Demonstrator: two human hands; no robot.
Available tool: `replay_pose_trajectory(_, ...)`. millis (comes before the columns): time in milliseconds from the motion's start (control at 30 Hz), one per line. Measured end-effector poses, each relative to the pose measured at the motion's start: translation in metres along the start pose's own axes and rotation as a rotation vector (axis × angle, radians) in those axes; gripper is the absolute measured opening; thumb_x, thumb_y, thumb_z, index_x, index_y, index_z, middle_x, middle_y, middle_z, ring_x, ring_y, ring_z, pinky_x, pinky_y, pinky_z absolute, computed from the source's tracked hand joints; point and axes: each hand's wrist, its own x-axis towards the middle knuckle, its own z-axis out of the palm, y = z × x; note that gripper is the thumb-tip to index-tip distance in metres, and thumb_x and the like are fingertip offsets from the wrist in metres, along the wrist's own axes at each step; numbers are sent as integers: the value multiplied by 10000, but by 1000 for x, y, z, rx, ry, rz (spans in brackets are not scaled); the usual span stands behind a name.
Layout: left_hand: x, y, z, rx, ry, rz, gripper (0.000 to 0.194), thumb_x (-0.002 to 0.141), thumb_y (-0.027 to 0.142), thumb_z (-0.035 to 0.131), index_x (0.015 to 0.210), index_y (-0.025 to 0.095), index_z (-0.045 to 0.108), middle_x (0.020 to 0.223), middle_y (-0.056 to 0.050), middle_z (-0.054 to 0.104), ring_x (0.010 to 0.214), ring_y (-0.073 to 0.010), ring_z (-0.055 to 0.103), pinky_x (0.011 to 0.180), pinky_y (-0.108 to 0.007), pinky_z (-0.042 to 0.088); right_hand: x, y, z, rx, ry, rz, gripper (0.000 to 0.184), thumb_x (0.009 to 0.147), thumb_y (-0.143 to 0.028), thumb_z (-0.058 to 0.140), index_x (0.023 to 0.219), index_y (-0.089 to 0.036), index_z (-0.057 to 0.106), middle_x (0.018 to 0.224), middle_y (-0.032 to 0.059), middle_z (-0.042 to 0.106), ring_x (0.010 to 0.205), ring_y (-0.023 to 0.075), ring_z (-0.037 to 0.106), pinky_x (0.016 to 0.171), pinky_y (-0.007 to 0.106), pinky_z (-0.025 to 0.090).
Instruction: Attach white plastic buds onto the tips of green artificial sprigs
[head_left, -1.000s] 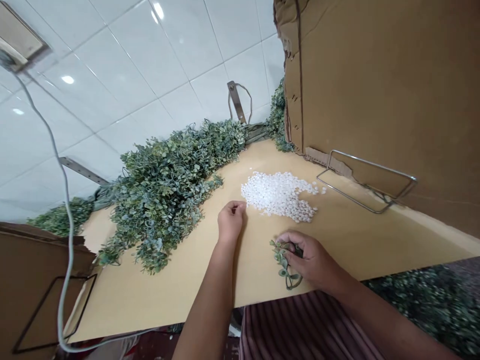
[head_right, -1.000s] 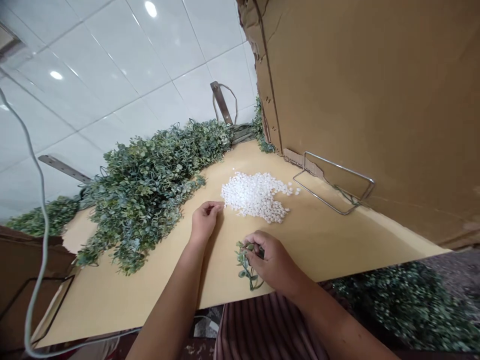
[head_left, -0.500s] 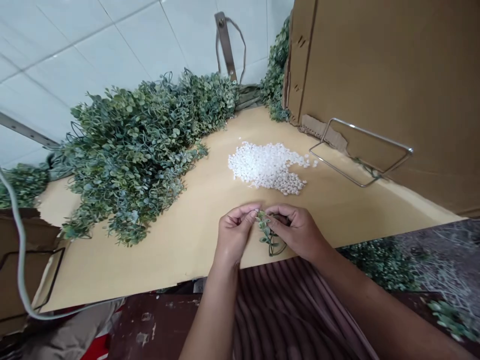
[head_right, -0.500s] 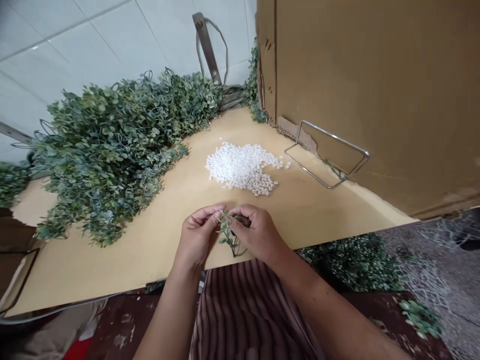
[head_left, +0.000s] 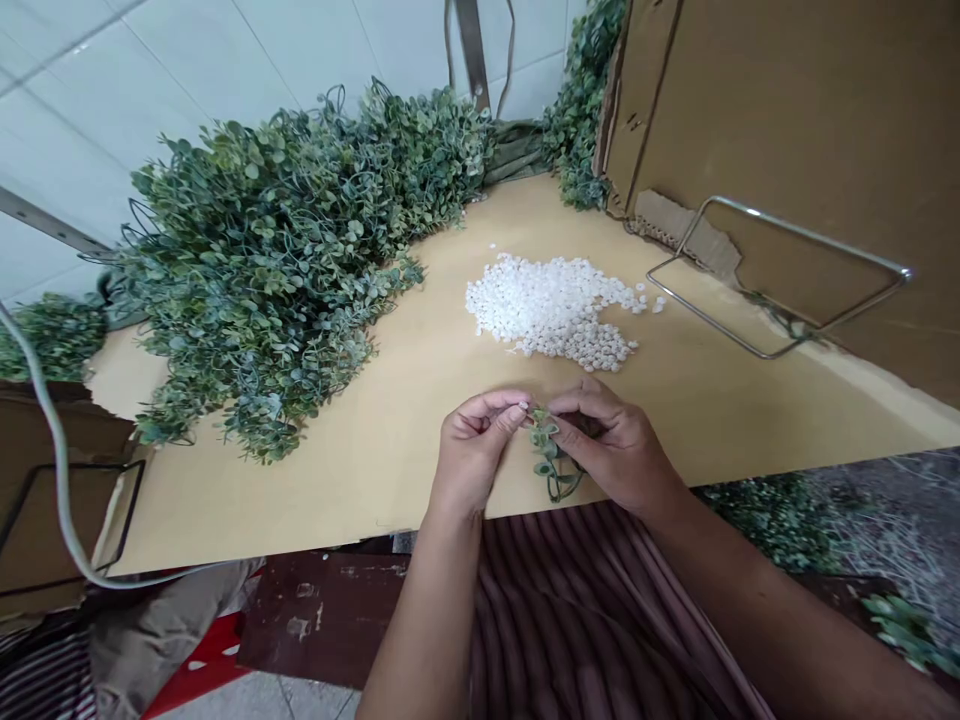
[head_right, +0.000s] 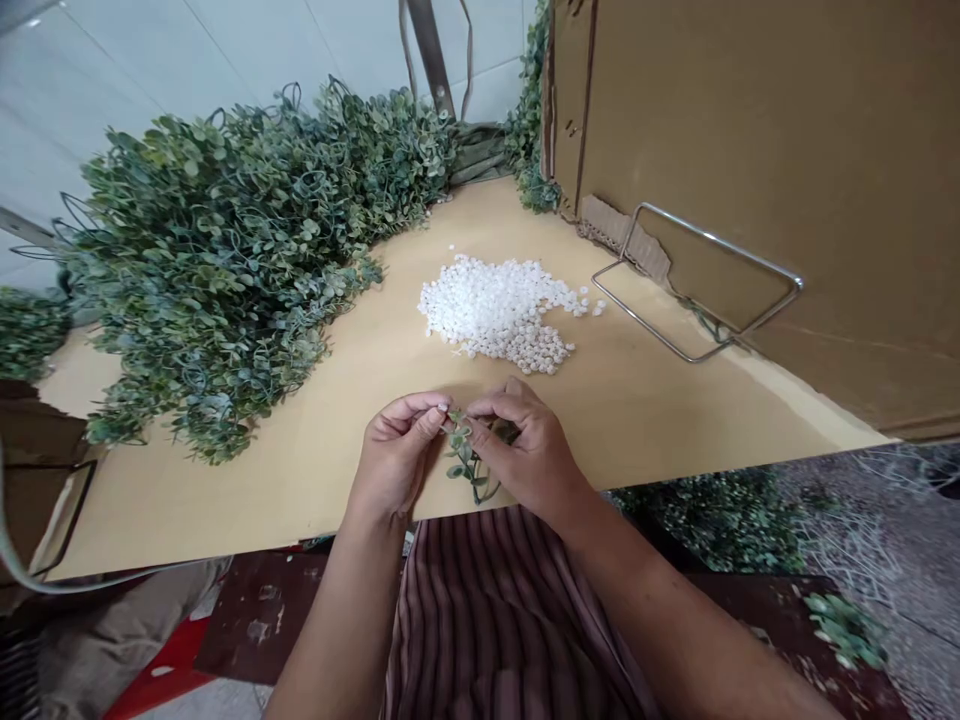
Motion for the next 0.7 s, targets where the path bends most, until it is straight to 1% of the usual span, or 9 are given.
replay_pose_trajectory(133,0,-1,1,9,5,6,190,526,275,830,669,193,735,658,17,717,607,-62,610,637,-158,489,-3,3,1,-11,28,-57,66,753,-164,593,722,-200,640,777,30,559,747,138,570,652,254,476)
replay_pose_trajectory(300,-2,0,5,14,-7,11,178,525,268,830,653,191,735,642,13,715,590,-69,609,630,-174,499,-5,2,2,-18,-6,-132,76,789,-139,573,779,-202,614,776,29,585,757,139,585,680,262,486)
replay_pose_trajectory(400,-2,-1,5,10,-17,4,170,533,269,826,656,194,735,628,20,711,576,-61,607,621,-162,500,-5,-1,2,-5,-45,-121,68,817,-155,549,783,-200,589,755,20,583,726,130,574,664,253,482)
replay_pose_trajectory(533,1,-5,2,-15,-2,23,160,560,268,814,677,193,735,622,19,705,579,-56,610,623,-150,502,-4,-2,1,-5,-70,-56,80,825,-191,536,749,-192,563,712,12,568,675,127,558,636,251,471)
replay_pose_trajectory(600,-1,-5,-1,-31,31,80,137,609,266,788,715,199,735,635,17,703,579,-57,612,621,-154,506,-3,-1,2,-15,-53,-24,67,815,-198,538,754,-190,565,700,10,569,657,129,558,613,252,465)
replay_pose_trajectory(633,-4,-4,-2,-29,52,139,110,645,257,765,737,206,733,643,19,701,583,-57,613,622,-155,507,-3,0,3,-22,-32,-9,56,807,-197,541,759,-189,568,697,10,571,656,132,561,609,254,463)
replay_pose_trajectory(700,-15,1,0,46,65,319,59,718,203,705,771,219,725,671,21,698,619,-63,621,639,-163,511,-3,2,4,-38,27,15,34,787,-192,549,759,-188,570,695,10,572,664,139,568,611,260,462)
